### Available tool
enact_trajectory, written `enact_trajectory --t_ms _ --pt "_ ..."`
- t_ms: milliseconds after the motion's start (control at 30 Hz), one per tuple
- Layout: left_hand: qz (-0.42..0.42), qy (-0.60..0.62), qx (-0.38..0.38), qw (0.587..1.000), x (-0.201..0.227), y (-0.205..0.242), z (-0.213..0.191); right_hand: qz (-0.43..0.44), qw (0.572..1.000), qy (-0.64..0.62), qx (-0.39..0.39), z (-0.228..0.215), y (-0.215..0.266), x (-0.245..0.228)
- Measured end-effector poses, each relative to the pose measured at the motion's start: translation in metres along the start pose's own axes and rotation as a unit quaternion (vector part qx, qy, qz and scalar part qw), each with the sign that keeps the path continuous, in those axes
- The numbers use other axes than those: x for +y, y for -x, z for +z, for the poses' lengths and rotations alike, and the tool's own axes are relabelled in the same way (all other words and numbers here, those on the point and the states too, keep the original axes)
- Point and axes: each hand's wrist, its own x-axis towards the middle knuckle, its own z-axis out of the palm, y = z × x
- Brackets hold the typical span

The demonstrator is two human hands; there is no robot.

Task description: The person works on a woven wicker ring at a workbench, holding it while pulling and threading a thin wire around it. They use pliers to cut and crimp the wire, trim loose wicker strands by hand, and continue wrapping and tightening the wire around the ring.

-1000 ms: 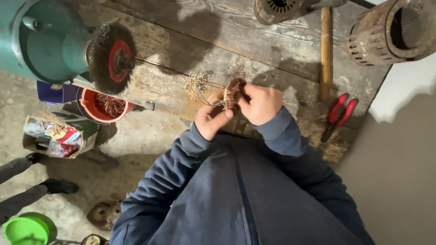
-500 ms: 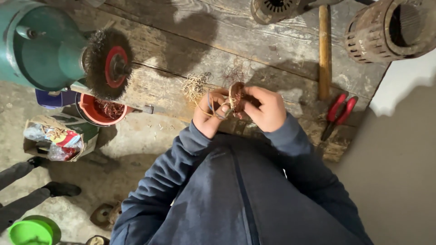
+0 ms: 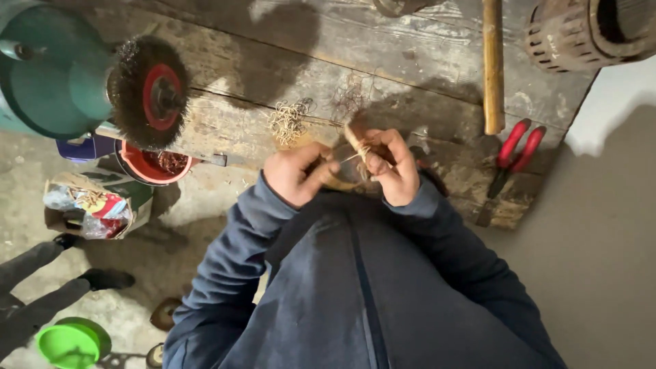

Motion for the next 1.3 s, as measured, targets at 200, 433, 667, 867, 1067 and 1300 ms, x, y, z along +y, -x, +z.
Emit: enact_trajectory --t_ms 200,433,667,867,1067,1300 --pt "0.089 -0.248 -0.123 0.957 0.023 0.001 -0.013 -0.003 0.998 -0.019 0.065 0.005 0.014 0.022" --pt "0.193 0.3 -0.127 0.926 -0.012 0.009 0.015 -0.1 0.989 0.062 0.092 0.016 0.015 0.012" --pt "-0.057 0.035 -0.157 0.985 0.005 0.034 0.024 -0.161 0.95 -0.075 0.257 -0.034 -0.009 0.015" --pt "0.151 0.264 -0.108 0.946 0.022 0.014 0.001 -0.154 0.957 -0.162 0.186 -0.049 0.007 0.029" --pt "0.167 0.534 -0.202 0.804 0.015 -0.003 0.04 -0.035 0.947 -0.267 0.176 -0.008 -0.003 -0.013" --pt "0.159 0.374 -0.261 0.876 -0.001 -0.005 0.063 0.037 0.934 -0.218 0.282 -0.031 -0.019 0.022"
